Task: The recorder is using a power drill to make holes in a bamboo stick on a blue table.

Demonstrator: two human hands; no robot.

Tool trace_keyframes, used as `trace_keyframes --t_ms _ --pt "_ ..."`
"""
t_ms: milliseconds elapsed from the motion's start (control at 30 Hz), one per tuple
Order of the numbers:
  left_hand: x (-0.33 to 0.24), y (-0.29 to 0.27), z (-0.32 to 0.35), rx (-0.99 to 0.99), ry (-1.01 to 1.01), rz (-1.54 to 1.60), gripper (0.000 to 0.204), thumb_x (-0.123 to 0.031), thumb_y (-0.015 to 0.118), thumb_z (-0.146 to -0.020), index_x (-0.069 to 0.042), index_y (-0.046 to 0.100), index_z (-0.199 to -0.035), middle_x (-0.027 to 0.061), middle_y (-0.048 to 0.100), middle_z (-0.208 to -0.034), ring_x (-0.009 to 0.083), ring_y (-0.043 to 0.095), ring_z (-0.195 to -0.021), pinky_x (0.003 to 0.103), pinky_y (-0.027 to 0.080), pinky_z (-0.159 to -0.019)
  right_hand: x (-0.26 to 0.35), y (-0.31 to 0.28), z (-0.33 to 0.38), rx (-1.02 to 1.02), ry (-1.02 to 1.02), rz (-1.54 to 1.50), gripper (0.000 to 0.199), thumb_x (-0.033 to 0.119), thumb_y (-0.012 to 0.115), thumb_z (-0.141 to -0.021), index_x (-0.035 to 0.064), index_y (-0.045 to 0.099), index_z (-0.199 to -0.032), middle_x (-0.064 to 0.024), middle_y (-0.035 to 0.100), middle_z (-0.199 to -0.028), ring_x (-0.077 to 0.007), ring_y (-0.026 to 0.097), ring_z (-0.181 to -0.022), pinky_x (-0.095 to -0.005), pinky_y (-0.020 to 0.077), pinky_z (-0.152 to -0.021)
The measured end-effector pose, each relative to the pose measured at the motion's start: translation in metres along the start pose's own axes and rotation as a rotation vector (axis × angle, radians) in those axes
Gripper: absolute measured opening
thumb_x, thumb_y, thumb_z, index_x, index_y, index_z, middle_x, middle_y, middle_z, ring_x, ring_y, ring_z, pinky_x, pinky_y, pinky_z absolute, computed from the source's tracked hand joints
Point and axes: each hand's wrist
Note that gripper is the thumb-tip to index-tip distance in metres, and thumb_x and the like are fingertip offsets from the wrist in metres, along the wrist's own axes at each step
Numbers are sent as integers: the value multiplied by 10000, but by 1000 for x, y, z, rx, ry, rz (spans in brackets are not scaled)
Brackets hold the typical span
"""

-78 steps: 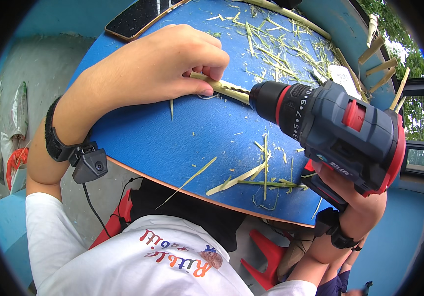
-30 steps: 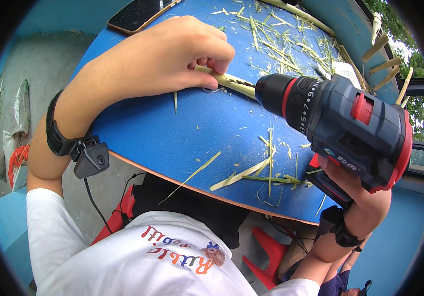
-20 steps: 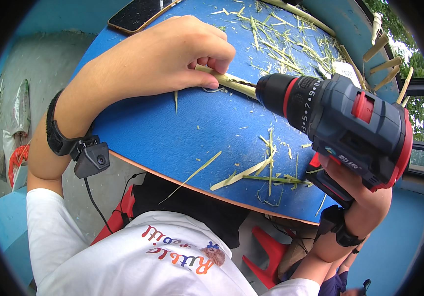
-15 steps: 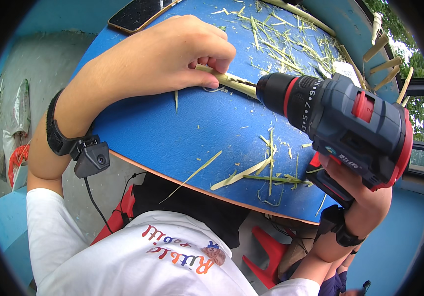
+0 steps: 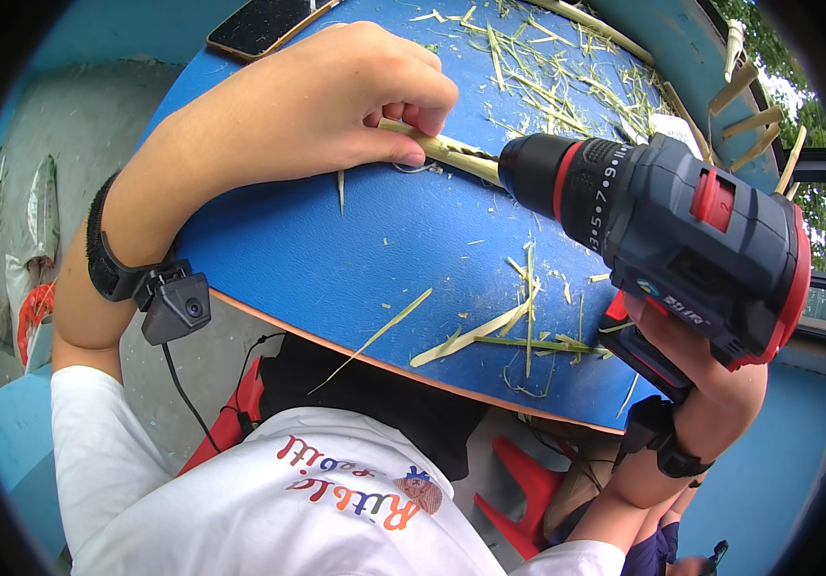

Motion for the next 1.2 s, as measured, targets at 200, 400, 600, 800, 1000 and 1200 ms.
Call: trace_keyframes --t_ms 200,400,600,800,1000,1200 --pt "0 -3 2 -4 -24 9 169 -79 763 -780 -14 612 -816 64 594 -812 193 600 -726 305 479 -628 11 0 -1 -108 122 -184 355 5 815 -738 -17 674 -1064 -77 716 -1004 -150 672 -885 -299 532 -799" --pt "1 -8 7 0 -9 18 173 -77 763 -779 -11 608 -817 65 591 -811 194 598 -727 305 480 -633 15 -1 -14 -60 -70 72 307 -6 819 -739 -10 688 -1016 -87 715 -976 -159 676 -822 -282 538 -754" --pt "4 -8 9 -6 4 15 177 -77 761 -779 -11 601 -814 63 586 -806 194 594 -727 305 477 -632 16 3 -16 -44 -42 57 347 -9 824 -724 -12 686 -1042 -73 713 -985 -148 655 -842 -279 525 -774" --pt "2 -3 4 -6 6 12 183 -78 758 -781 -13 589 -810 61 579 -803 193 587 -722 309 471 -627 6 6 2 -76 102 46 426 58 859 -685 53 704 -1083 -68 715 -1042 -212 678 -929 -318 532 -834" --pt "-4 1 -5 -29 22 21 185 -70 751 -781 -9 578 -806 71 577 -807 207 585 -717 321 471 -622 4 -5 11 -52 142 -48 419 -4 835 -712 -16 667 -1095 -49 707 -994 -124 632 -867 -269 501 -808" --pt "-1 6 -6 -22 28 51 182 -64 749 -773 -1 581 -807 88 582 -813 231 598 -726 334 485 -634 6 4 17 -139 275 -120 388 0 836 -712 -15 669 -1062 -54 703 -983 -124 626 -866 -268 500 -807"
Point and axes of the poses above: each hand's wrist, its own z-axis away from the middle knuckle, its own y-axis out of the palm, x = y × z
